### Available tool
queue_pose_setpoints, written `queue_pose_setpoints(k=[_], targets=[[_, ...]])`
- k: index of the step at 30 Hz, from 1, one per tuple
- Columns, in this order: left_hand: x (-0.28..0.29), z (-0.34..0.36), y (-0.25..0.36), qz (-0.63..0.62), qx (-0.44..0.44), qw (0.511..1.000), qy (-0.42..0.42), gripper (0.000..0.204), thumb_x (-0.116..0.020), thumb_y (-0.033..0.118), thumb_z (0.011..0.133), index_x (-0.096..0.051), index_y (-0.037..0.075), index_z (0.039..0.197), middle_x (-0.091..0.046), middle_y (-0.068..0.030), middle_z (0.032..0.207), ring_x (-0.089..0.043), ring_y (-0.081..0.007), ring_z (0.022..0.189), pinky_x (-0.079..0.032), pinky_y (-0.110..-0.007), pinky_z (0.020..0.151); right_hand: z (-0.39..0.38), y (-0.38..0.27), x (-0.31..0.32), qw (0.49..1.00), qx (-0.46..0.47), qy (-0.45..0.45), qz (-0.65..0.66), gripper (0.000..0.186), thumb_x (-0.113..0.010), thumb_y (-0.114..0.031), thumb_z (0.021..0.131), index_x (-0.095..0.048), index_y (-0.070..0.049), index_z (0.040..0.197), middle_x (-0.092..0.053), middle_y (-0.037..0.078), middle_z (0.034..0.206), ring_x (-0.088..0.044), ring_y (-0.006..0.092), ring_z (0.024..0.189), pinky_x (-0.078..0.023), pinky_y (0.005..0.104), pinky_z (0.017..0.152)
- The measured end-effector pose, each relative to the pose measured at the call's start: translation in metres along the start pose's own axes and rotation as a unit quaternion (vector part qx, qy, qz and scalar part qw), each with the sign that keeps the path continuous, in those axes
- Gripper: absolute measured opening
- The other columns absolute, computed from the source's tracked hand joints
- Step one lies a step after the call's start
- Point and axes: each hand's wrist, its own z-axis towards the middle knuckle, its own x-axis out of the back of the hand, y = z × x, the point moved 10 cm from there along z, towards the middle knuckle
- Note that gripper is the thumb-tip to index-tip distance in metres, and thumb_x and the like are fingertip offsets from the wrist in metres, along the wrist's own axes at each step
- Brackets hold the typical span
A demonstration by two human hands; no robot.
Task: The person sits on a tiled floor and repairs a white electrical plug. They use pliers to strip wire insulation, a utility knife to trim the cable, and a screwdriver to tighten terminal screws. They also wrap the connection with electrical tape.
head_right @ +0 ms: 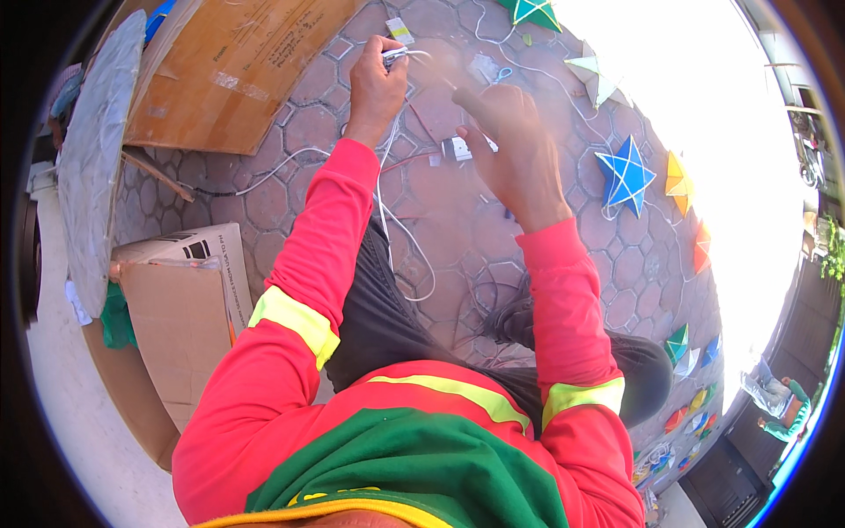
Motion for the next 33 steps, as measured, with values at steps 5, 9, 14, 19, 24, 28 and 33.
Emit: queue_pose_setpoints(k=[5,9,14,19,24,28,33], targets=[[-0.003,-0.002,0.002,-0.011,0.022,0.999,-0.021,0.014,-0.063,0.005,0.090,-0.059,-0.001,0.101,-0.068,-0.0212,0.094,-0.067,-0.0368,0.089,-0.052,-0.042,0.078,-0.001,0.009,-0.003,0.998,-0.020,-0.039,-0.036,0.023,-0.070,-0.018,0.090,-0.065,-0.008,0.109,-0.066,0.013,0.094,-0.066,0.0295,0.080,-0.053,0.0388,0.068],[-0.005,-0.001,0.002,-0.008,0.033,0.999,-0.025,0.014,-0.063,0.004,0.089,-0.059,-0.001,0.101,-0.068,-0.0212,0.094,-0.068,-0.0368,0.089,-0.053,-0.042,0.078,0.000,0.005,0.001,1.000,-0.003,-0.019,-0.017,0.029,-0.068,-0.005,0.085,-0.071,-0.016,0.112,-0.062,0.005,0.096,-0.060,0.0261,0.089,-0.051,0.0401,0.069],[-0.003,-0.002,0.004,0.001,0.002,1.000,-0.008,0.015,-0.066,0.006,0.088,-0.059,0.001,0.100,-0.068,-0.0147,0.089,-0.068,-0.0262,0.080,-0.053,-0.038,0.072,0.002,0.014,-0.006,0.996,-0.025,-0.075,-0.049,0.032,-0.074,-0.021,0.088,-0.059,-0.004,0.111,-0.067,0.018,0.105,-0.071,0.0318,0.087,-0.056,0.0390,0.074],[-0.002,-0.002,0.001,0.001,0.010,1.000,-0.006,0.014,-0.065,0.006,0.088,-0.059,0.001,0.100,-0.068,-0.0143,0.088,-0.067,-0.0264,0.079,-0.053,-0.038,0.072,0.003,-0.004,0.003,0.998,0.058,-0.021,-0.025,0.029,-0.073,-0.021,0.090,-0.060,-0.005,0.110,-0.069,0.017,0.101,-0.071,0.0304,0.085,-0.055,0.0388,0.073],[0.000,-0.003,0.003,0.013,0.006,1.000,-0.009,0.014,-0.065,0.006,0.088,-0.059,0.001,0.100,-0.068,-0.0138,0.086,-0.067,-0.0252,0.078,-0.053,-0.037,0.071,0.005,-0.003,0.006,0.998,0.046,-0.008,-0.039,0.022,-0.068,-0.023,0.093,-0.063,-0.005,0.106,-0.069,0.014,0.088,-0.068,0.0292,0.074,-0.052,0.0380,0.067],[-0.001,-0.003,-0.002,0.004,0.016,1.000,-0.004,0.014,-0.066,0.007,0.089,-0.059,0.002,0.100,-0.067,-0.0131,0.085,-0.066,-0.0227,0.074,-0.052,-0.036,0.068,0.005,0.011,-0.003,0.997,-0.028,-0.064,-0.019,0.023,-0.068,-0.024,0.094,-0.062,-0.005,0.106,-0.069,0.015,0.090,-0.068,0.0294,0.075,-0.052,0.0379,0.067],[-0.002,0.000,-0.009,-0.013,0.019,1.000,0.005,0.015,-0.066,0.008,0.088,-0.059,0.002,0.100,-0.067,-0.0118,0.084,-0.065,-0.0197,0.071,-0.052,-0.035,0.066,0.006,0.007,0.005,0.998,0.010,-0.031,-0.057,0.025,-0.068,-0.026,0.094,-0.063,-0.005,0.107,-0.070,0.015,0.091,-0.068,0.0292,0.075,-0.052,0.0376,0.068]])
